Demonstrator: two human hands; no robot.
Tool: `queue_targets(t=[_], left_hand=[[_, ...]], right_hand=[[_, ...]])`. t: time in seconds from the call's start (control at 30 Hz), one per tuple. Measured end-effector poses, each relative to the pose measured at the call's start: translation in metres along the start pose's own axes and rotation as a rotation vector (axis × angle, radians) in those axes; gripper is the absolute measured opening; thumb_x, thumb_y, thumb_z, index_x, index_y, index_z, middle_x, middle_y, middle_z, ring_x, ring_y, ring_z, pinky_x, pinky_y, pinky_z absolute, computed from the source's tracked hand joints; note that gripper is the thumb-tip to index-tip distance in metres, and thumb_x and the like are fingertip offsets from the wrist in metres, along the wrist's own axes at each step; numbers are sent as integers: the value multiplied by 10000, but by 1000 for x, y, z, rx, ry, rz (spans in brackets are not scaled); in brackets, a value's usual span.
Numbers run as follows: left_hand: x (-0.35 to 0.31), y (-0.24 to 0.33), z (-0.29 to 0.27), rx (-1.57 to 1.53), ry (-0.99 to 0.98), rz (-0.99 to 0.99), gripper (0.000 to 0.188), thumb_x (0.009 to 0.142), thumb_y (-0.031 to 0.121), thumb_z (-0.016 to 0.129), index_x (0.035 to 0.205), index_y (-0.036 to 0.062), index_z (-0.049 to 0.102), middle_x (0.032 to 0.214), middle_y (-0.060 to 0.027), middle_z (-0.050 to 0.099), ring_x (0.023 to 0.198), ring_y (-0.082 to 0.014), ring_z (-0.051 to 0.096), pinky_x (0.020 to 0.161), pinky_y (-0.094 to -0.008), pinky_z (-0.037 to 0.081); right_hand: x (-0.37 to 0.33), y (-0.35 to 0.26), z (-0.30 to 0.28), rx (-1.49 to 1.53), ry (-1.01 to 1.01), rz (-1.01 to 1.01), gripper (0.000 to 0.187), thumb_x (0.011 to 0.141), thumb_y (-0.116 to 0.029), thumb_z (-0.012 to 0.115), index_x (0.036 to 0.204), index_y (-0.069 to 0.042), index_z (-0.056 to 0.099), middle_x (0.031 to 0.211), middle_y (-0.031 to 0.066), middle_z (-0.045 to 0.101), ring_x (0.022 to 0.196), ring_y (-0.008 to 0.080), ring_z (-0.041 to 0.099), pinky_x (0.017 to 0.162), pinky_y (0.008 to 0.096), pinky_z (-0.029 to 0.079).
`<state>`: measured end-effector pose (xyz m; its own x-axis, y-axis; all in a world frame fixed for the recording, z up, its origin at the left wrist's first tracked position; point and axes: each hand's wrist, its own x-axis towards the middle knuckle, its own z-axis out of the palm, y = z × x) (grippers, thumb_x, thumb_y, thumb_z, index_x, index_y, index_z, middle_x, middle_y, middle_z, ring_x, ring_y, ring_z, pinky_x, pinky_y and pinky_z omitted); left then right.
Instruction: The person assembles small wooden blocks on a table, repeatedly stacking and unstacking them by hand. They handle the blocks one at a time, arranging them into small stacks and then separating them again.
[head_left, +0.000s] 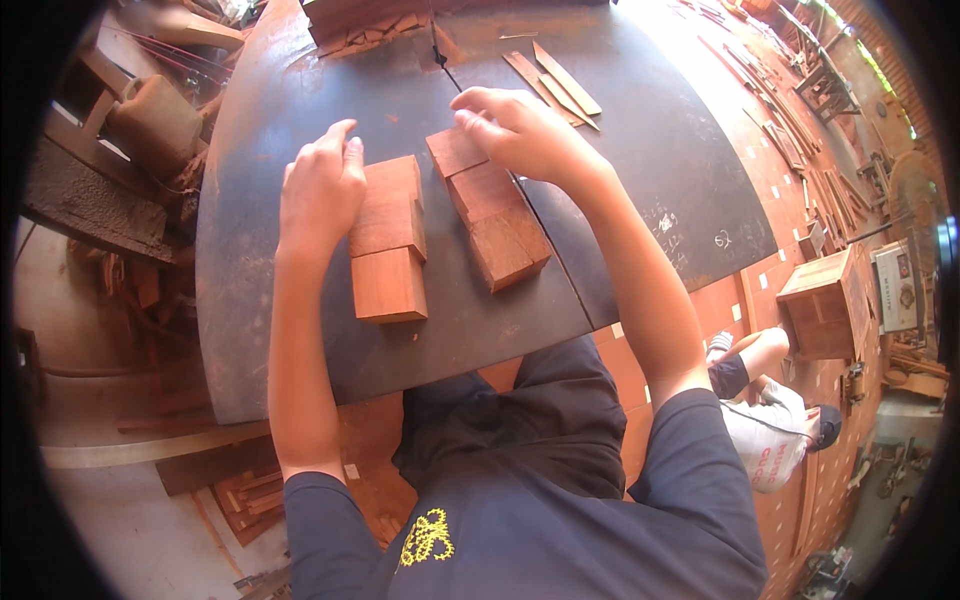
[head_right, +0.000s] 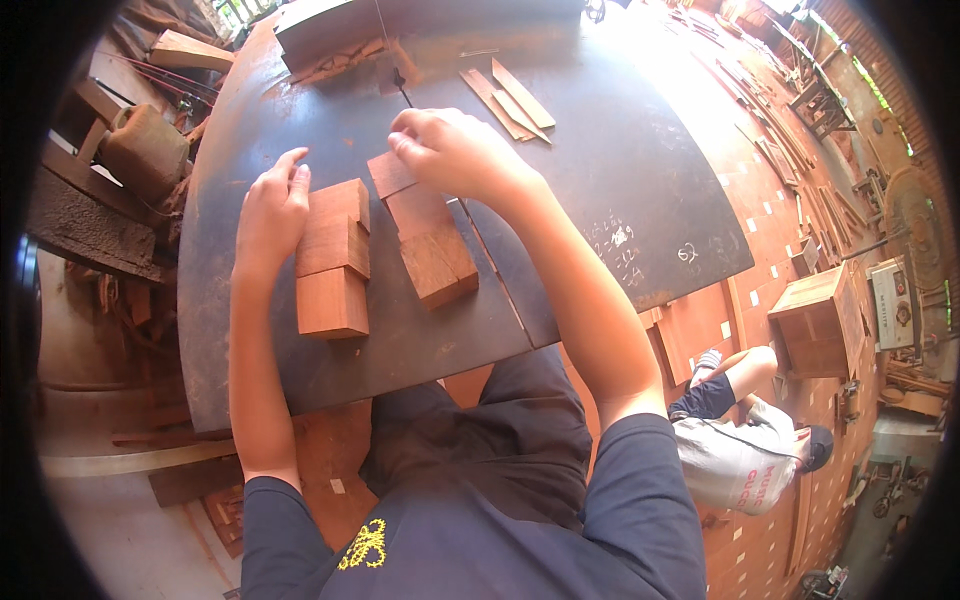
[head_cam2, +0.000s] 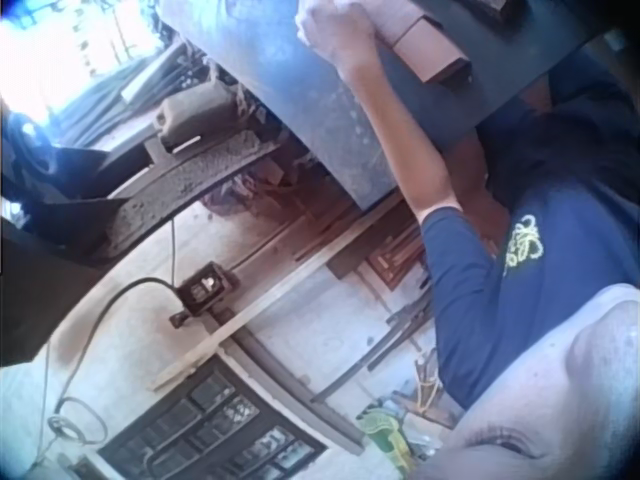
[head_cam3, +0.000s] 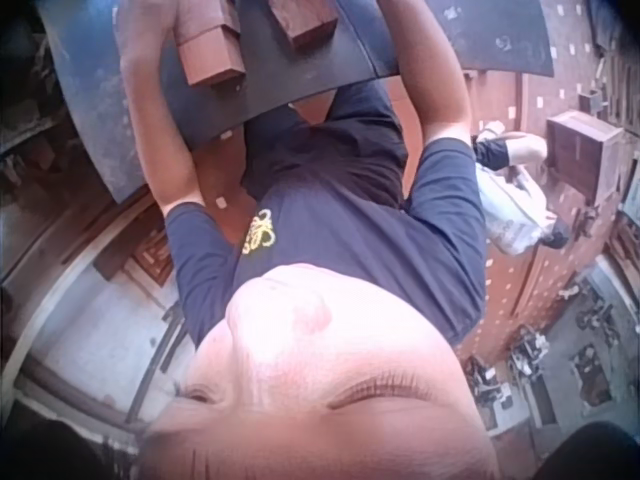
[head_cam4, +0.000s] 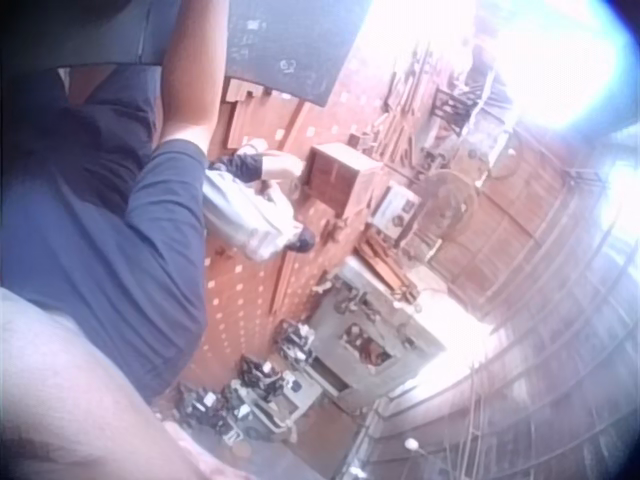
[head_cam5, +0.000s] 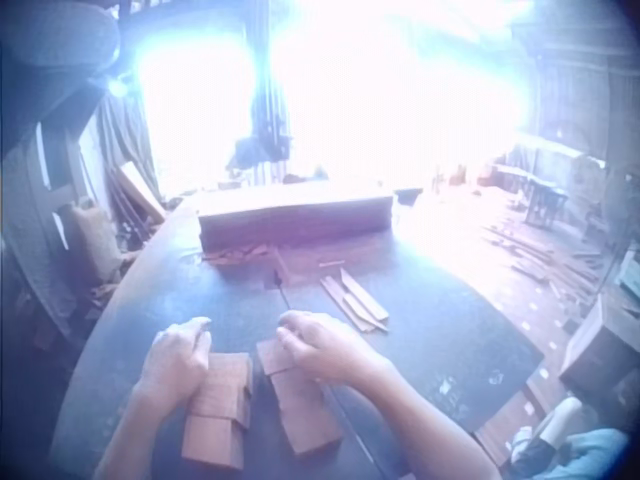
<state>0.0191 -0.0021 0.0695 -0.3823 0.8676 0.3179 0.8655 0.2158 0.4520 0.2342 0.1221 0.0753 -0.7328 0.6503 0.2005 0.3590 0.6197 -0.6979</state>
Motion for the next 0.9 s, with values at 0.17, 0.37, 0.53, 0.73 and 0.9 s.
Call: queue_targets(t=[0.17,0.37,0.53,0.73,0.9], left_hand=[[4,7,-16,108,-183,-222,345,988,294,499,1058,17,692,979,-235,708,964,-417,671,874,-476,519],[-8,22,-14,203,-248,-195,400,997,341,476,1003,5,692,995,-246,698,991,-410,665,894,-472,511],[-16,28,-4,301,-207,-189,461,1009,344,403,1003,-32,670,1018,-267,687,996,-437,654,907,-480,509],[-15,28,0,219,-201,-176,369,968,239,399,947,-28,654,997,-281,683,981,-458,649,902,-505,505],[-16,28,0,215,-182,-187,348,956,228,412,948,-22,655,995,-277,685,980,-453,652,895,-502,509]], right_hand=[[0,-2,-8,-223,-66,153,364,1004,-295,501,1136,7,655,1007,220,698,952,350,657,851,409,507],[0,-4,7,-198,-97,194,396,1011,-300,458,1170,20,628,1062,252,683,1015,410,634,900,457,489],[-3,-16,14,-245,-100,230,391,1013,-277,433,1194,24,603,1089,270,670,1043,430,622,921,482,478],[-4,-15,29,-230,-19,243,350,1015,-283,415,1062,25,574,1040,274,666,1004,449,615,915,512,465],[-5,-22,26,-238,-37,242,340,1014,-281,408,1062,23,553,1030,292,656,998,460,608,910,520,457]])
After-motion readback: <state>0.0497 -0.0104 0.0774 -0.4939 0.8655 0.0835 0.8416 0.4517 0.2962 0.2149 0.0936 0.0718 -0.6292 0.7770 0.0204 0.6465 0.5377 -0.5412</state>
